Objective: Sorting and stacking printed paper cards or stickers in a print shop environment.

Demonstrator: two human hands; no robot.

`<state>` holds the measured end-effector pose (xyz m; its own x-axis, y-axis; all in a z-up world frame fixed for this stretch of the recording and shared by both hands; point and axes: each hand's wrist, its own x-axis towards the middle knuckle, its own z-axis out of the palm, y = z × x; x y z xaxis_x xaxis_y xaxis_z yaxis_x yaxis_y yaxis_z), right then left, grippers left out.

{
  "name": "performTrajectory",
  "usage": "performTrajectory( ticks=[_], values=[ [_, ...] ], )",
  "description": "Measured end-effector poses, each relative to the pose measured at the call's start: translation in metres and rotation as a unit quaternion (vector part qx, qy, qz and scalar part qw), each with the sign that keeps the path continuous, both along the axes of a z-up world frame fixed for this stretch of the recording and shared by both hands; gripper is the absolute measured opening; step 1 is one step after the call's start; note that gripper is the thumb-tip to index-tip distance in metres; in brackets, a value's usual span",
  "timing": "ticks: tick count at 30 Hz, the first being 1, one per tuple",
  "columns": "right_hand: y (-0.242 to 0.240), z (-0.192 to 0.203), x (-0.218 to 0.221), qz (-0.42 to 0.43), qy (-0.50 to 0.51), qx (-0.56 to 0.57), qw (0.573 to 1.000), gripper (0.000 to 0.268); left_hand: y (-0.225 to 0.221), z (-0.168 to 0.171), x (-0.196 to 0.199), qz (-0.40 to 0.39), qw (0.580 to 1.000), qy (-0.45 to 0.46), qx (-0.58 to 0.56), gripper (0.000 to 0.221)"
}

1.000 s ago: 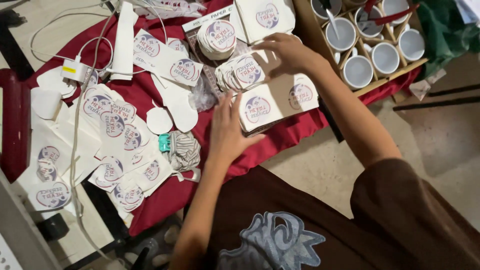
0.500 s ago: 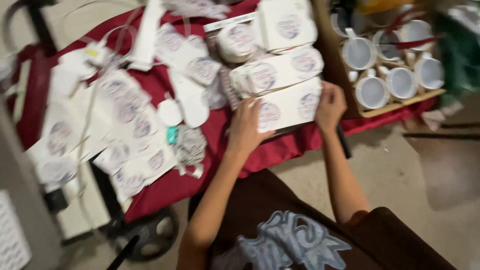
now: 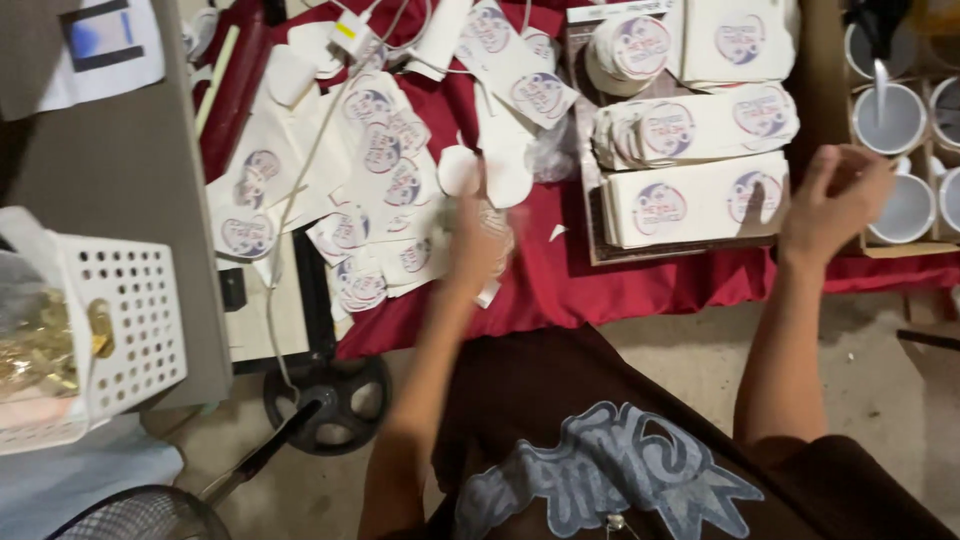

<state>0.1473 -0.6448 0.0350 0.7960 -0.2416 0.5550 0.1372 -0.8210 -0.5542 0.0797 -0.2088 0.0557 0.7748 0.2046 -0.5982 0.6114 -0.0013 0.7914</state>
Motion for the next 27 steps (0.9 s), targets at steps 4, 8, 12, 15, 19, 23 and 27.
performTrajectory(
  ticks=[4, 8, 12, 15, 19, 23, 27],
  values=[
    [0.037, 0.028, -0.010, -0.022, -0.008, -0.010, 1.000, 0.029, 0.167, -0.077, -0.036, 0.047, 0.905, -0.249, 0.343, 0.066],
    [0.115, 0.044, -0.008, 0.048, -0.063, -0.020, 0.997, 0.018, 0.217, -0.075, -0.053, -0.012, 0.884, -0.196, 0.424, 0.071],
    [0.235, 0.027, -0.001, 0.239, 0.019, 0.156, 0.958, 0.027, 0.223, -0.067, -0.032, -0.064, 0.893, -0.145, 0.421, 0.075],
    [0.330, 0.049, 0.001, 0.364, 0.196, 0.112, 0.904, 0.036, 0.222, -0.061, -0.026, -0.068, 0.935, -0.073, 0.341, 0.063],
    [0.386, -0.004, 0.005, 0.329, 0.503, 0.155, 0.784, 0.045, 0.218, -0.080, -0.028, -0.056, 0.956, -0.105, 0.268, 0.060],
    [0.393, -0.021, 0.001, 0.290, 0.498, 0.125, 0.807, 0.054, 0.200, -0.087, -0.037, -0.026, 0.987, -0.106, 0.115, 0.050],
    [0.391, 0.033, 0.000, 0.237, 0.549, 0.188, 0.779, 0.061, 0.174, -0.067, -0.041, 0.103, 0.976, -0.134, -0.138, 0.038]
  ],
)
